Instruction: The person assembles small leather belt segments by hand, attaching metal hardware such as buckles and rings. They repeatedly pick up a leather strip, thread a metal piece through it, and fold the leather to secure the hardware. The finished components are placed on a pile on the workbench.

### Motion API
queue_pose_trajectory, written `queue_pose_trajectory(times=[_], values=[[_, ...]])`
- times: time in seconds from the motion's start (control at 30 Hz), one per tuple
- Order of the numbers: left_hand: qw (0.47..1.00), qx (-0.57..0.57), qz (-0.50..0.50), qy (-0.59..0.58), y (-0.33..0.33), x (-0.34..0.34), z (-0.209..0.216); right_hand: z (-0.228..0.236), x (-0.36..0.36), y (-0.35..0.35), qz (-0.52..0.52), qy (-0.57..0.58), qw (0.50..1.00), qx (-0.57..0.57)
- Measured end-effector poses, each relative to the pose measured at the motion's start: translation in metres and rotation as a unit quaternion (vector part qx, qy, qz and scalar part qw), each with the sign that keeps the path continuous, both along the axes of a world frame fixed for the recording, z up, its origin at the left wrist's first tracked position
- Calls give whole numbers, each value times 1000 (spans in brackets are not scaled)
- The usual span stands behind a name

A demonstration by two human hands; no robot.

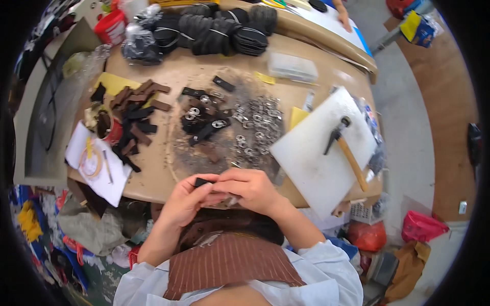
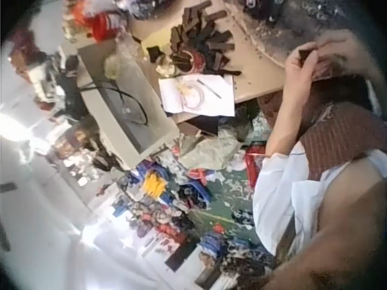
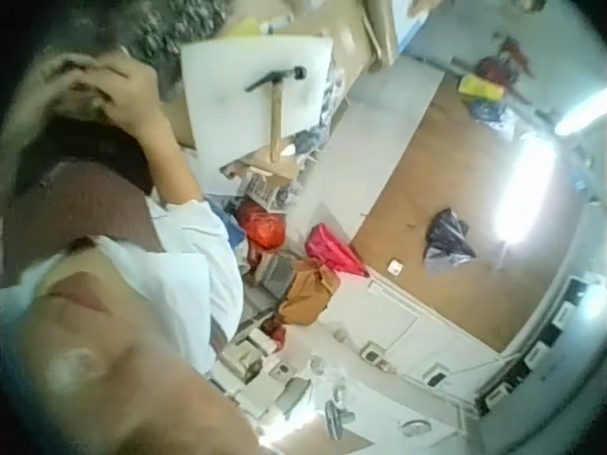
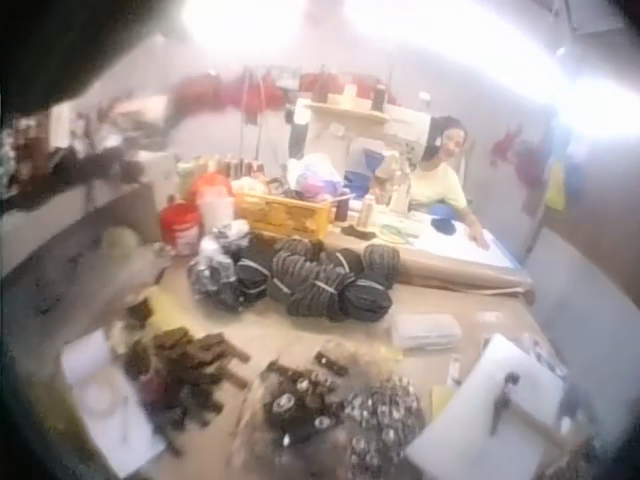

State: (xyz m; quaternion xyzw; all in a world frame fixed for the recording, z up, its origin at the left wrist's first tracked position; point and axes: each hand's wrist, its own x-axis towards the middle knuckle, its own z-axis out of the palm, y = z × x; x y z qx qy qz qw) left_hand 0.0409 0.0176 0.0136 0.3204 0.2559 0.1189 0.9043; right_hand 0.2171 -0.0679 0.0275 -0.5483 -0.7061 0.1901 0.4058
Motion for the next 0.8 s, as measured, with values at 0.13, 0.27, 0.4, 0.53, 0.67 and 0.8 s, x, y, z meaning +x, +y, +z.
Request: queue_pose_trajectory(times=[0.13, 0.27, 0.4, 0.53, 0.67, 0.8], values=[[998, -55, -1, -14, 3, -13, 3, 3, 0, 6, 32, -34, 998, 35], [995, -87, -3, -44, 11, -18, 4, 13, 1, 12, 52, -39, 997, 32], [994, -61, 84, -42, 4, -16, 0, 21, 4, 12, -8, -27, 1000, -7], [982, 9, 186, 0, 2, -14, 3, 16, 12, 1, -88, 181, 972, -119], [981, 7, 193, -28, 3, -12, 2, 25, 10, -8, -98, 196, 933, -285], [979, 42, 196, -30, 1, -13, 1, 9, 4, -3, -115, 117, 951, -263]])
